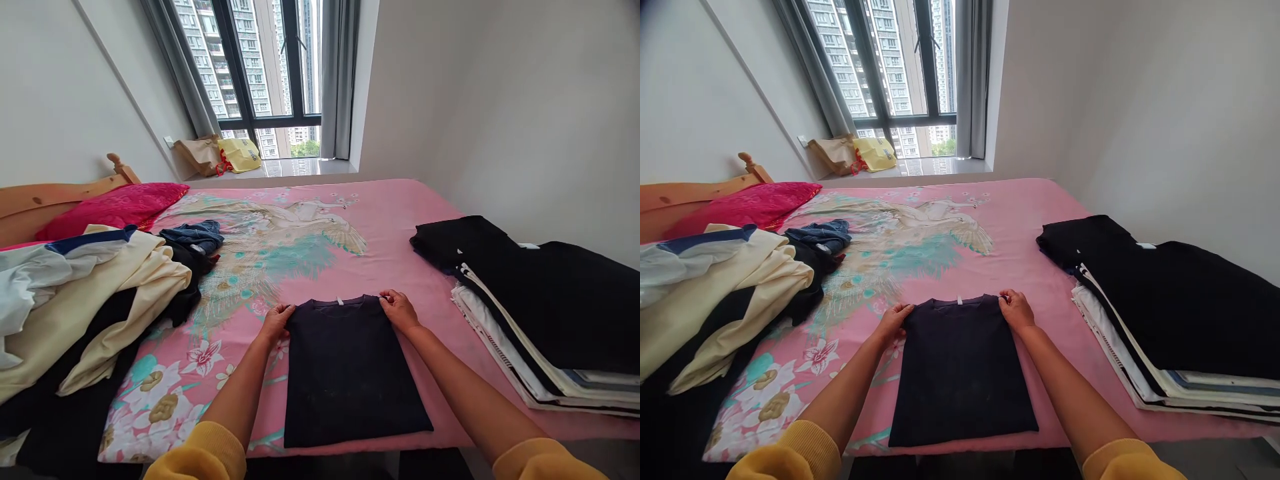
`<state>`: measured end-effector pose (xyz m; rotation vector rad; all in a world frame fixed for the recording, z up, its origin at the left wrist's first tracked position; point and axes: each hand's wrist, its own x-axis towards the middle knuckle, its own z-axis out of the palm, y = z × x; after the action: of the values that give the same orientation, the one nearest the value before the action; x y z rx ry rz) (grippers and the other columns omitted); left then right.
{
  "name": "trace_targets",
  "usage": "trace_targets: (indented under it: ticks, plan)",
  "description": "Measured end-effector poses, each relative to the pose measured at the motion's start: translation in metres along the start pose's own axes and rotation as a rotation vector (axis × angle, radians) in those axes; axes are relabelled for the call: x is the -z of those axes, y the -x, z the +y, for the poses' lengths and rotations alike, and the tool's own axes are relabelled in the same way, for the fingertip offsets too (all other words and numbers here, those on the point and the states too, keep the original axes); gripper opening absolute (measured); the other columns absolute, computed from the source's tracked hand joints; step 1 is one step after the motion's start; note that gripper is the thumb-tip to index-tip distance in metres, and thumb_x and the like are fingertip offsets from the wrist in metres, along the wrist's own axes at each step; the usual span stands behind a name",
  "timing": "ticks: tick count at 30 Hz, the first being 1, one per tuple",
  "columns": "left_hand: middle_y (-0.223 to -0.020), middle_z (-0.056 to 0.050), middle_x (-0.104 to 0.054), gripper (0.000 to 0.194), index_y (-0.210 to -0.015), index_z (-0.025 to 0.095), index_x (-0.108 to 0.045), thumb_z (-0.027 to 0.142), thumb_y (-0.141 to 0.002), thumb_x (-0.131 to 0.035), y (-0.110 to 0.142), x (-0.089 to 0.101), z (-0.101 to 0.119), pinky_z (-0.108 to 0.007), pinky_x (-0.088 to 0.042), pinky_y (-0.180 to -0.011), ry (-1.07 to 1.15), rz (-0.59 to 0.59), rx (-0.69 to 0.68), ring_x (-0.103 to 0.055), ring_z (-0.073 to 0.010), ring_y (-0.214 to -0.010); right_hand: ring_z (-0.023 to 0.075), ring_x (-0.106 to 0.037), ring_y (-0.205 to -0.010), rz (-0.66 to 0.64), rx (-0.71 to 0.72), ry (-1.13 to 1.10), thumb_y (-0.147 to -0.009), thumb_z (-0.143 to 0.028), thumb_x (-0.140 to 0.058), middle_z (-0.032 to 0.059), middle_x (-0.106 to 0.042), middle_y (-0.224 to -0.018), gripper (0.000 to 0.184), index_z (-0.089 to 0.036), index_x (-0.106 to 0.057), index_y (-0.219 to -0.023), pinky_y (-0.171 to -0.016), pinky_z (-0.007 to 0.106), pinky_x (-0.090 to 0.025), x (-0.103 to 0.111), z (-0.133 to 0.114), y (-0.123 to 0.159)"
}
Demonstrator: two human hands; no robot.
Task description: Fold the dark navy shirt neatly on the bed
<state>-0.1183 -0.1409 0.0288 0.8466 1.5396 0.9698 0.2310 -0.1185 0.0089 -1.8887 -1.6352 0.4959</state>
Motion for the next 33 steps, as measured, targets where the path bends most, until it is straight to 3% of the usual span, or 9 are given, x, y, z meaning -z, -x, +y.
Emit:
trace_targets:
  ticks: [5,12,14,16,19,22,25,28,33]
  plan:
    - [-0.051,0.009,-0.041,0.036,-0.076,0.018,-0.056,0.050,-0.065,-0.068,0.003,0.001,0.001,-0.013,-0.029,-0.028,0.017,-0.034,-0.002,-0.036,-0.0026,-0.033,0.0161,-0.053,-0.090,-0.029,0.064,0.105,-0.085,-0.028,-0.045,0.0054,-0.053,-0.097,0.018,-0.020,-0.061,-0.088,-0.078,0.026,-0.040,0.003,-0.008,-0.003]
    - [-0.051,0.009,-0.044,0.034,-0.083,0.018,-0.058,0.049,-0.070,-0.064,0.005,0.000,0.001,-0.013,-0.029,-0.029,0.048,-0.042,0.003,-0.037,-0.0026,-0.034,0.0197,-0.052,-0.091,0.054,0.017,0.208,-0.086,-0.026,-0.043,0.0077,-0.052,-0.100,0.016,-0.019,-0.057,-0.087,-0.075,0.030,-0.040,0.009,-0.015,0.005]
    - [-0.050,0.009,-0.044,0.033,-0.082,0.018,-0.058,0.049,-0.071,-0.064,0.004,-0.001,0.000,-0.013,-0.029,-0.029,0.051,-0.043,0.012,-0.037,-0.0028,-0.034,0.0206,-0.051,-0.094,0.133,0.115,0.208,-0.085,-0.028,-0.046,0.0079,-0.053,-0.098,0.014,-0.019,-0.058,-0.088,-0.079,0.030,-0.040,0.010,-0.034,0.013]
    - [-0.049,0.009,-0.044,0.032,-0.081,0.019,-0.057,0.049,-0.071,-0.064,0.003,-0.001,-0.001,-0.013,-0.028,-0.028,0.054,-0.046,0.015,-0.037,-0.0030,-0.033,0.0199,-0.050,-0.095,0.133,0.310,0.167,-0.087,-0.030,-0.046,0.0074,-0.055,-0.095,0.017,-0.019,-0.059,-0.089,-0.085,0.030,-0.039,0.006,-0.064,0.025]
    - [-0.048,0.009,-0.043,0.032,-0.079,0.018,-0.056,0.048,-0.072,-0.063,0.001,-0.001,-0.003,-0.013,-0.028,-0.028,0.058,-0.049,0.009,-0.036,-0.0029,-0.033,0.0192,-0.051,-0.094,-0.062,0.515,0.176,-0.091,-0.034,-0.043,0.0065,-0.060,-0.094,0.024,-0.020,-0.062,-0.088,-0.088,0.030,-0.037,-0.009,-0.113,0.042]
    - [-0.050,0.008,-0.044,0.033,-0.081,0.018,-0.057,0.049,-0.072,-0.063,0.001,0.000,-0.003,-0.012,-0.029,-0.028,0.056,-0.060,-0.003,-0.038,-0.0031,-0.034,0.0230,-0.051,-0.098,-0.205,0.448,0.316,-0.092,-0.038,-0.040,0.0096,-0.063,-0.097,0.031,-0.019,-0.065,-0.090,-0.086,0.034,-0.036,-0.033,-0.149,0.050]
    - [-0.050,0.008,-0.045,0.033,-0.081,0.018,-0.057,0.049,-0.072,-0.063,0.003,0.002,-0.001,-0.012,-0.031,-0.029,0.051,-0.070,-0.010,-0.039,-0.0034,-0.035,0.0275,-0.051,-0.101,-0.280,0.293,0.398,-0.091,-0.044,-0.039,0.0149,-0.063,-0.102,0.039,-0.016,-0.066,-0.090,-0.083,0.038,-0.036,-0.055,-0.166,0.047]
    - [-0.050,0.009,-0.042,0.031,-0.079,0.018,-0.056,0.048,-0.073,-0.062,0.003,0.002,-0.001,-0.013,-0.032,-0.028,0.055,-0.079,-0.010,-0.038,-0.0035,-0.035,0.0271,-0.054,-0.101,-0.323,0.234,0.371,-0.087,-0.045,-0.046,0.0128,-0.064,-0.101,0.033,-0.018,-0.065,-0.086,-0.082,0.038,-0.035,-0.068,-0.171,0.043]
    - [-0.050,0.009,-0.040,0.029,-0.079,0.019,-0.055,0.047,-0.074,-0.060,0.001,0.002,-0.005,-0.013,-0.033,-0.029,0.071,-0.084,-0.013,-0.038,-0.0039,-0.036,0.0203,-0.061,-0.087,-0.331,0.219,0.352,-0.091,-0.034,-0.042,0.0053,-0.068,-0.086,0.021,-0.020,-0.057,-0.096,-0.080,0.034,-0.034,-0.069,-0.167,0.045]
